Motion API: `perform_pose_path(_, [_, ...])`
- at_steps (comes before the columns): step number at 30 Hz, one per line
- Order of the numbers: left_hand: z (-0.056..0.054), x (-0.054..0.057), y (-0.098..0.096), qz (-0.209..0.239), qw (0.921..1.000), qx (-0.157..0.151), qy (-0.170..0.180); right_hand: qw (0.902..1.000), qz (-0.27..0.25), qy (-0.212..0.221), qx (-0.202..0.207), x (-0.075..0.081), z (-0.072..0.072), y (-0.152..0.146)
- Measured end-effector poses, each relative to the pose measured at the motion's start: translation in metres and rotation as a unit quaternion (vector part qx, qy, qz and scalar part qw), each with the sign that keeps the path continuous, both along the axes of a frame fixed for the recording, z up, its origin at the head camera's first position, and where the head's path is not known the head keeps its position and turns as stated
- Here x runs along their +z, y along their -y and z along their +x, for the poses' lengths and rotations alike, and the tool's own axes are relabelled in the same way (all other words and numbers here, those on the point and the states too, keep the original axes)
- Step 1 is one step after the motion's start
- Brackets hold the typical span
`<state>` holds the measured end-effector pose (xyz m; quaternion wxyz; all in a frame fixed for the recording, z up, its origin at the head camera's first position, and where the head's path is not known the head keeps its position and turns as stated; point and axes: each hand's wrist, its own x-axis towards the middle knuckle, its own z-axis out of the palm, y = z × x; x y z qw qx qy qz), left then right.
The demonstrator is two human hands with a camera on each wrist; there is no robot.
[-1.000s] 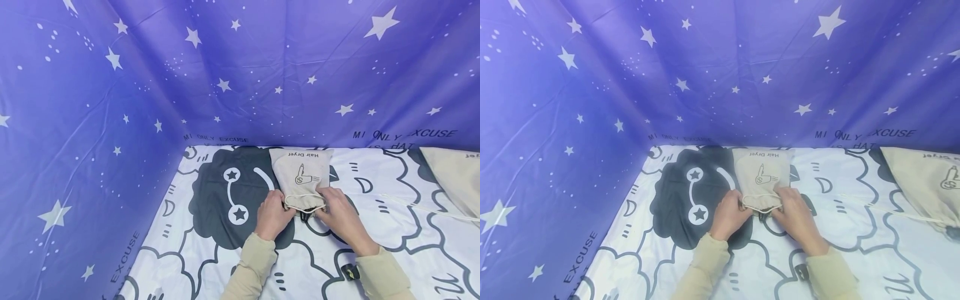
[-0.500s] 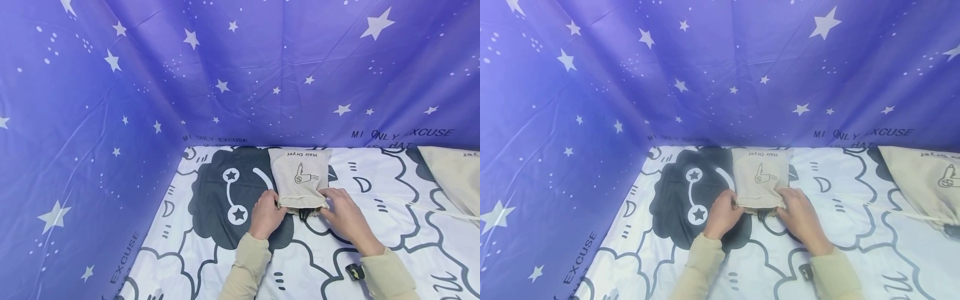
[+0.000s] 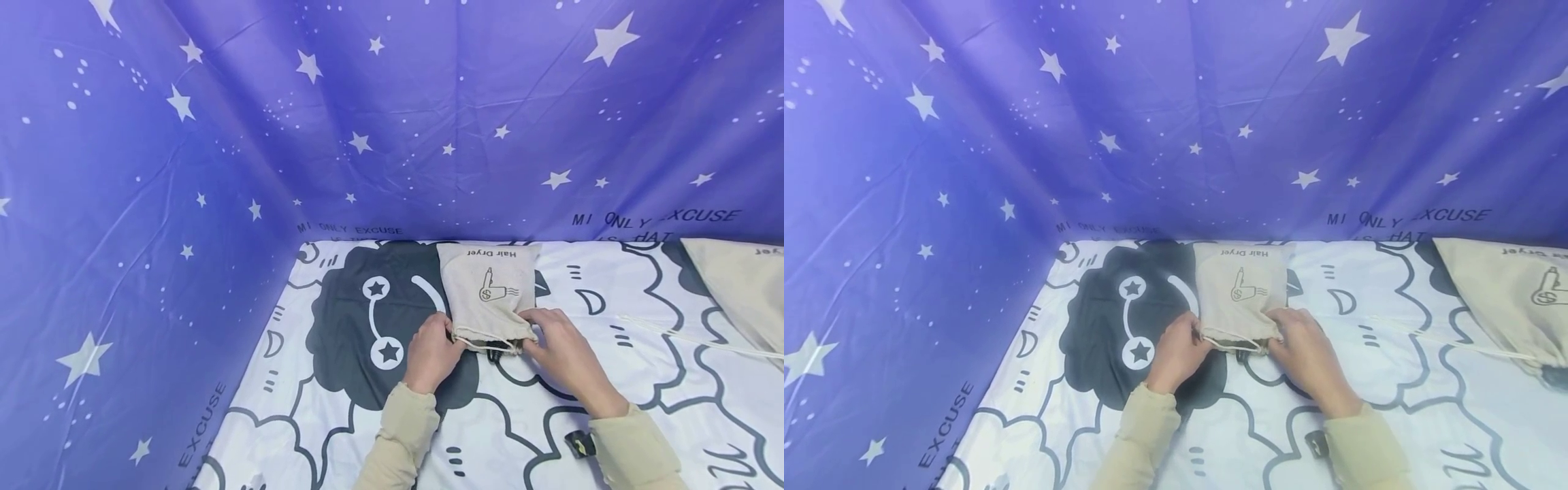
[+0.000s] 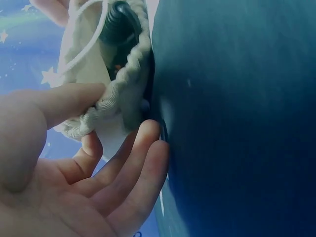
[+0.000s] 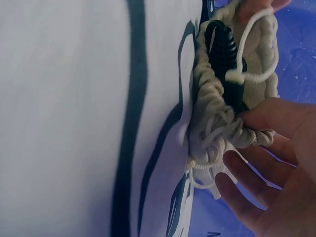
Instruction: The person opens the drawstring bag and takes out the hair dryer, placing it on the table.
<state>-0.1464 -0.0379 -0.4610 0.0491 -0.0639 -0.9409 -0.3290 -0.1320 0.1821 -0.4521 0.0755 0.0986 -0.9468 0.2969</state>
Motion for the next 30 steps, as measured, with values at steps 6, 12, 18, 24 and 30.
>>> perform_pose_path(6, [-0.001, -0.001, 0.010, -0.008, 0.9999, -0.004, 0.009, 0.9997, 0.003, -0.021, 0.007, 0.002, 0.001, -0.006])
perform_pose_path(12, [0.001, 0.002, 0.008, -0.005, 0.9999, -0.009, 0.006, 0.9997, 0.000, -0.021, 0.015, -0.001, -0.003, -0.006])
perform_pose_path(18, [0.001, 0.003, 0.006, -0.001, 1.0000, -0.009, 0.002, 0.9997, 0.000, -0.009, 0.022, 0.000, -0.004, -0.003])
perform_pose_path(24, [0.001, 0.002, 0.016, 0.012, 0.9999, 0.006, -0.002, 0.9997, 0.000, -0.016, 0.020, 0.004, 0.000, -0.010])
perform_pose_path(30, [0.003, 0.002, 0.014, 0.004, 0.9999, 0.009, -0.013, 0.9998, 0.003, -0.011, 0.015, 0.000, 0.000, -0.009])
